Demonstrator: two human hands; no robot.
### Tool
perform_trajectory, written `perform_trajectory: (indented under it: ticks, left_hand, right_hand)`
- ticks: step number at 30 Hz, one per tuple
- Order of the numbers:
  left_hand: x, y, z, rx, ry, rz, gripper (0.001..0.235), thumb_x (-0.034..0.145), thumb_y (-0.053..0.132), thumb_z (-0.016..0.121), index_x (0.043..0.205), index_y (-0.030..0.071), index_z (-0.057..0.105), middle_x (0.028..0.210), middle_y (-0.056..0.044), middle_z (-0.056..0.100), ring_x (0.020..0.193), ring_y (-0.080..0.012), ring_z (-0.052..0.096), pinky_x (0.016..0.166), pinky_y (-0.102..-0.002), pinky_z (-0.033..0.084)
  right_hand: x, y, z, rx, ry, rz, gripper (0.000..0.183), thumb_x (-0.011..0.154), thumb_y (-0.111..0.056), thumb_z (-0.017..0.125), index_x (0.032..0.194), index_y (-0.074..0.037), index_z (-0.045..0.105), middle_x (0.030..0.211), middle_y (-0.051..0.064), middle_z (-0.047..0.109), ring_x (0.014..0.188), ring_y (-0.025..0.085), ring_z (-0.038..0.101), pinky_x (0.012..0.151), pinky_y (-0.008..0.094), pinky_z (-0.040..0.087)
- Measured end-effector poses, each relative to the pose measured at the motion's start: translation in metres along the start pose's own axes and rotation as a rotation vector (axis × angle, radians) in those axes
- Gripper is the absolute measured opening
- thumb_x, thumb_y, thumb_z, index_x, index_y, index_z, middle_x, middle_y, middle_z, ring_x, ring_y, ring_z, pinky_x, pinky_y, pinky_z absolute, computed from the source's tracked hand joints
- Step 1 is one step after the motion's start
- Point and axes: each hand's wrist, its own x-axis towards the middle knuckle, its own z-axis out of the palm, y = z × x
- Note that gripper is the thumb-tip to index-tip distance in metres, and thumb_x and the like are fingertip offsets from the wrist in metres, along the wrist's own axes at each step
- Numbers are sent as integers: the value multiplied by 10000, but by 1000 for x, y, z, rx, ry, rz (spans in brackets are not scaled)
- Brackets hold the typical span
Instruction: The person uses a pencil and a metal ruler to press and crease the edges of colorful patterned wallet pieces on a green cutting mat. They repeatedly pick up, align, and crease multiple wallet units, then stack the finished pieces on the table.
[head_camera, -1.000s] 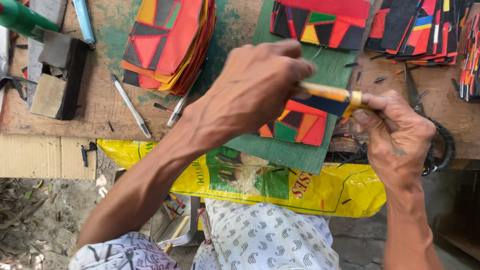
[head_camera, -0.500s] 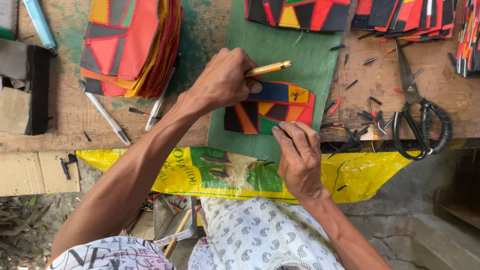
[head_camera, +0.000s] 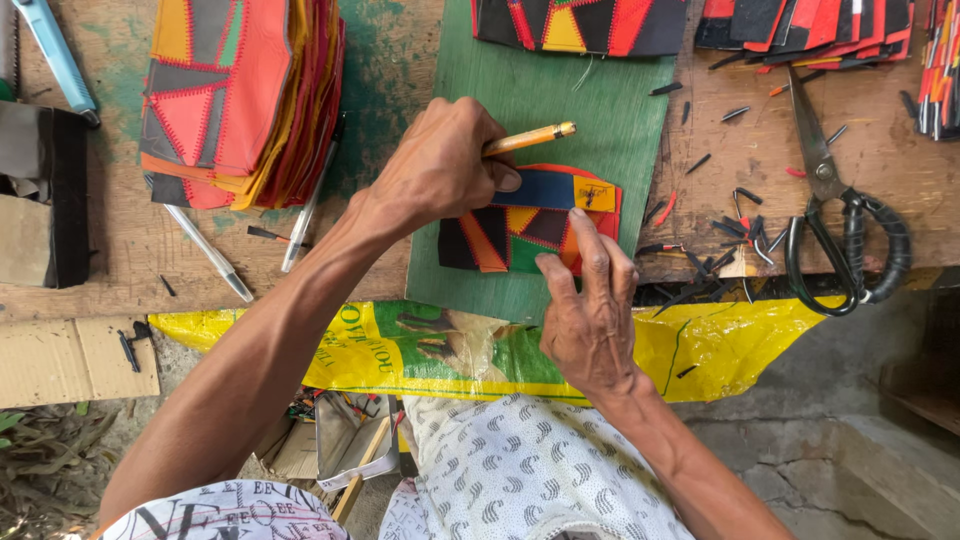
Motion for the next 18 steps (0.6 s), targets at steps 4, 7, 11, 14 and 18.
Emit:
perform_trajectory:
  ticks: [4, 7, 11, 14, 18]
  left_hand:
    - [1, 3, -1, 13, -39, -49, 196, 768, 121, 848, 860, -32, 767, 649, -233, 675, 542, -291, 688, 586, -427, 528]
    - [0, 4, -2, 16, -42, -45, 195, 769, 122, 847, 858, -33, 769, 643, -233, 674, 536, -286, 687, 585, -425, 528]
    - [1, 4, -1, 23, -46, -52, 192, 775, 125, 840, 863, -31, 769, 649, -230, 678, 544, -282, 695, 585, -427, 531]
    - [1, 3, -1, 53, -37, -39, 204, 781, 131, 844, 871, -36, 767, 653, -244, 674, 554, -306, 689, 599, -435, 532]
    - [3, 3, 0, 45, -37, -38, 173, 783, 122, 831, 867, -19, 776, 675, -236, 687, 584, -308, 712, 619, -425, 548]
  right_hand:
    - [0, 0, 0, 22, -9, 15, 400, 848, 62, 587, 1229, -43, 650, 1576, 251, 405, 1346, 426, 454, 1145, 518, 380]
    - [0, 0, -1, 28, -12, 17, 395, 856, 58, 588, 1232, -44, 650, 1579, 254, 400, 1346, 430, 450, 1145, 520, 378]
    - [0, 0, -1, 30, -7, 20, 394, 857, 63, 582, 1229, -47, 650, 1581, 256, 398, 1350, 429, 448, 1152, 519, 376]
    - [0, -1, -1, 28, -12, 18, 402, 847, 69, 578, 1225, -45, 651, 1579, 262, 396, 1349, 432, 447, 1153, 523, 373]
    - [2, -1, -2, 25, -19, 11, 419, 832, 73, 569, 1226, -47, 644, 1575, 264, 397, 1339, 432, 452, 1149, 526, 373]
